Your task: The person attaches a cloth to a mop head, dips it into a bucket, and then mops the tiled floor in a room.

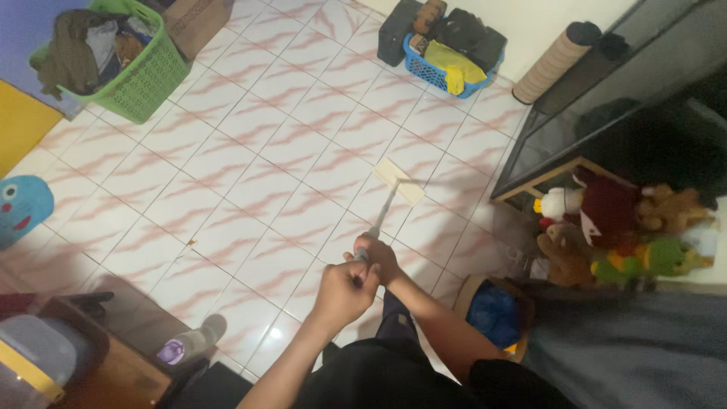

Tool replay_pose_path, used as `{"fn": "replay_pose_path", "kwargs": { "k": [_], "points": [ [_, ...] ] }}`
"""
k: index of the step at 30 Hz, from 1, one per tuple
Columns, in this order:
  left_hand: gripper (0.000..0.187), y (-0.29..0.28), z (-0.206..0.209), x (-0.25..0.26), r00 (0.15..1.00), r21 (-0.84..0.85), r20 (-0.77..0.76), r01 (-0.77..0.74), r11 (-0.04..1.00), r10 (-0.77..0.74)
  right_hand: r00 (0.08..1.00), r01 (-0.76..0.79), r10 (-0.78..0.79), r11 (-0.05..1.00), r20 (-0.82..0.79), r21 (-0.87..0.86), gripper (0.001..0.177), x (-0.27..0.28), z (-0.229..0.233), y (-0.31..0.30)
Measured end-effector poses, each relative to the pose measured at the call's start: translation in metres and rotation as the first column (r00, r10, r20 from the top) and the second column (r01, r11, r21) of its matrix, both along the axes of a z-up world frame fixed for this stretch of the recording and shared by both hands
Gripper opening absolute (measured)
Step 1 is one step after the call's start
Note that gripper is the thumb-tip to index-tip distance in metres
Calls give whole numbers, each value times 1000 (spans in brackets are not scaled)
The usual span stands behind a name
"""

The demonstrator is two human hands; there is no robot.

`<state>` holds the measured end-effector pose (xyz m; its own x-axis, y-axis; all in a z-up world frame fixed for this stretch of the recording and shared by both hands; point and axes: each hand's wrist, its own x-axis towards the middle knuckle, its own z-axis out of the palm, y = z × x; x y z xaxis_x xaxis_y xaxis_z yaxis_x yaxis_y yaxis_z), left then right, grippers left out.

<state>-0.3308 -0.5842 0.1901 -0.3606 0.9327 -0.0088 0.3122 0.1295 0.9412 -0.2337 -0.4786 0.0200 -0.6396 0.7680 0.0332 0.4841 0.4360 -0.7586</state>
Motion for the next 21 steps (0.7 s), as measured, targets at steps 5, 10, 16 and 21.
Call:
{"fn": "replay_pose_path", "kwargs": {
  "k": [5, 10, 16, 21],
  "points": [
    [45, -20, 14, -15, 993, 68, 24, 113, 991, -115, 994, 105, -105, 994, 10, -18, 35, -11, 9, -26],
    [47, 28, -7, -20, 984, 79, 13, 176, 981, -177, 973, 217, -223, 972, -61, -92, 28, -9, -39, 20],
    [44, 145, -62, -33, 981, 101, -41, 192, 976, -189, 998, 67, -67, 978, -8, 196, 32, -15, -129, 169],
    [43, 265, -103, -40, 977, 70, -105, 192, 979, -184, 993, 29, 4, 958, -114, 286, 34, -18, -159, 295]
  ]
}}
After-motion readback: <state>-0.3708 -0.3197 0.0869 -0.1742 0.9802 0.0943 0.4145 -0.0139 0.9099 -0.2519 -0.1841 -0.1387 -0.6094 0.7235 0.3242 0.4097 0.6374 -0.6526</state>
